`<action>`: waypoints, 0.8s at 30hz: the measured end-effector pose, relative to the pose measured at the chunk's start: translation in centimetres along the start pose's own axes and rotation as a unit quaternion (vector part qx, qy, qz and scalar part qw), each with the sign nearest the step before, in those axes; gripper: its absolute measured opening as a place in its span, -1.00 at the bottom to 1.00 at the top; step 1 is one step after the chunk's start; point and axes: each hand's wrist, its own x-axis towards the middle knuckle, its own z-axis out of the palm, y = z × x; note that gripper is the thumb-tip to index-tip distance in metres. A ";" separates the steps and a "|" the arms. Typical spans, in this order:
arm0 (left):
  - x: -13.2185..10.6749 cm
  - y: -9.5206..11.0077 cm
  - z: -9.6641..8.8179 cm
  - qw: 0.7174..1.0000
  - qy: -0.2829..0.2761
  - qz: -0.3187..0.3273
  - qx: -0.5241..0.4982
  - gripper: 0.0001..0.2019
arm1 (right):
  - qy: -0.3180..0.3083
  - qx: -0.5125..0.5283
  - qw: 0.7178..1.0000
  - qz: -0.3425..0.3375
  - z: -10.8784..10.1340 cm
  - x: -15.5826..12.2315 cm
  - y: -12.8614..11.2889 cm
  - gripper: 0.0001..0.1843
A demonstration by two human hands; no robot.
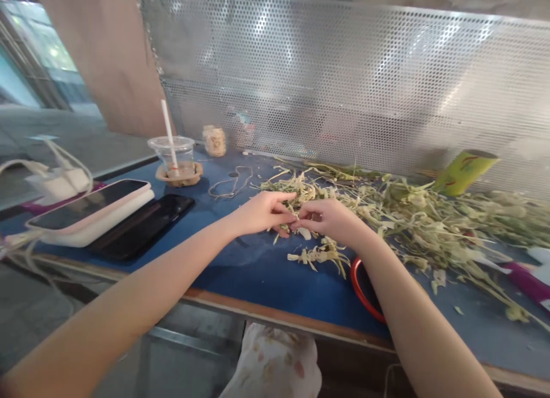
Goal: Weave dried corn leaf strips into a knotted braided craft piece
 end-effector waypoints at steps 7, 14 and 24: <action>0.1 -0.3 0.0 1.000 0.015 0.017 0.009 -0.30 | 0.008 -0.039 0.999 -0.001 0.1 0.0 0.1 -0.74; -0.4 0.2 -0.5 0.999 -0.012 0.029 0.010 -0.27 | 0.015 -0.045 0.998 -0.038 0.5 -0.1 0.2 -0.72; -0.4 0.1 -0.3 0.994 -0.014 0.063 0.086 -0.28 | -0.008 0.032 0.999 0.010 0.6 -0.1 -0.1 -0.68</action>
